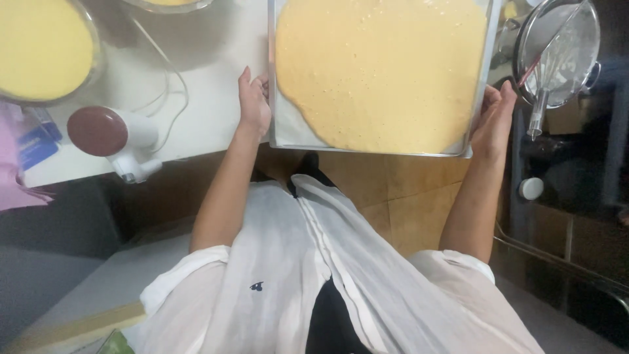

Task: Pour and spread cake batter onto a baking tray.

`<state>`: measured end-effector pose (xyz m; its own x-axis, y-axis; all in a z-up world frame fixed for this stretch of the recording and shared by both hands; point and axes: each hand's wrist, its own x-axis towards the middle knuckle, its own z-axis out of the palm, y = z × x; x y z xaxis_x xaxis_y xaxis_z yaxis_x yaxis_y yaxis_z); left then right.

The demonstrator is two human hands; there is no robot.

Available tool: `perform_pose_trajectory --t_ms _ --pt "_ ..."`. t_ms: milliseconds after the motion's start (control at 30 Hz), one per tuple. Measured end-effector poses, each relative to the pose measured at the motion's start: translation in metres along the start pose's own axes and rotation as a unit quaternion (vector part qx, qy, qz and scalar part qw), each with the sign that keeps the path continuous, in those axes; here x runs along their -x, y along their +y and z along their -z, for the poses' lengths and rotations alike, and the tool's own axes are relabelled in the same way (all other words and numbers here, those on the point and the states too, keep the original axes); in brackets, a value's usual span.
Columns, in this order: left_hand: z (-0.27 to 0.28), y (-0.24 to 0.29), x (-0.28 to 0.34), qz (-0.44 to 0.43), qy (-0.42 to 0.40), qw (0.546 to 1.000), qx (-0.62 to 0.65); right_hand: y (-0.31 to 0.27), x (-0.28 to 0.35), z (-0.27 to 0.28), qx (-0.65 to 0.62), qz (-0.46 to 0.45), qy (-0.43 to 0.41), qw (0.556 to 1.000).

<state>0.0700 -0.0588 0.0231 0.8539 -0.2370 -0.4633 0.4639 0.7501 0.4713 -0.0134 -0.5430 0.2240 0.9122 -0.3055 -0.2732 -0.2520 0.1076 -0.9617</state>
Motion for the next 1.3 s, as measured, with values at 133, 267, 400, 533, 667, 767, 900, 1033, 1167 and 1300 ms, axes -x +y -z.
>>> perform_pose_trajectory --t_ms 133,267,400,533,667,767,900,1033,1167,1300 --pt "-0.013 0.007 0.013 0.007 -0.009 1.000 0.005 -0.006 0.004 -0.005 0.013 0.001 -0.005 1.000" --pt "-0.030 0.018 0.025 -0.033 -0.043 0.998 -0.016 0.006 0.002 -0.006 0.044 -0.043 0.055 0.997" --pt "-0.040 0.022 0.030 -0.087 -0.050 0.992 -0.082 0.083 -0.039 0.043 0.001 -0.111 0.099 0.989" --pt "-0.067 0.036 0.042 -0.118 -0.035 0.982 -0.145 0.098 -0.053 0.024 -0.020 -0.146 0.073 0.986" --pt "-0.081 0.044 0.047 -0.135 -0.028 0.972 -0.191 0.109 -0.066 0.016 -0.004 -0.169 0.044 0.985" --pt "-0.082 0.046 0.048 -0.149 -0.031 0.968 -0.198 0.109 -0.069 0.009 0.013 -0.176 0.034 0.984" --pt "-0.090 0.055 0.053 -0.153 -0.044 0.969 -0.188 0.112 -0.077 0.010 0.011 -0.174 0.025 0.984" --pt "-0.089 0.059 0.055 -0.145 -0.044 0.973 -0.177 0.106 -0.079 0.007 0.019 -0.162 0.033 0.986" --pt "-0.086 0.057 0.056 -0.150 -0.030 0.972 -0.181 0.089 -0.077 -0.001 0.042 -0.160 0.050 0.985" --pt "-0.064 0.038 0.051 -0.139 0.000 0.980 -0.143 0.078 -0.080 -0.009 0.092 -0.172 0.061 0.979"
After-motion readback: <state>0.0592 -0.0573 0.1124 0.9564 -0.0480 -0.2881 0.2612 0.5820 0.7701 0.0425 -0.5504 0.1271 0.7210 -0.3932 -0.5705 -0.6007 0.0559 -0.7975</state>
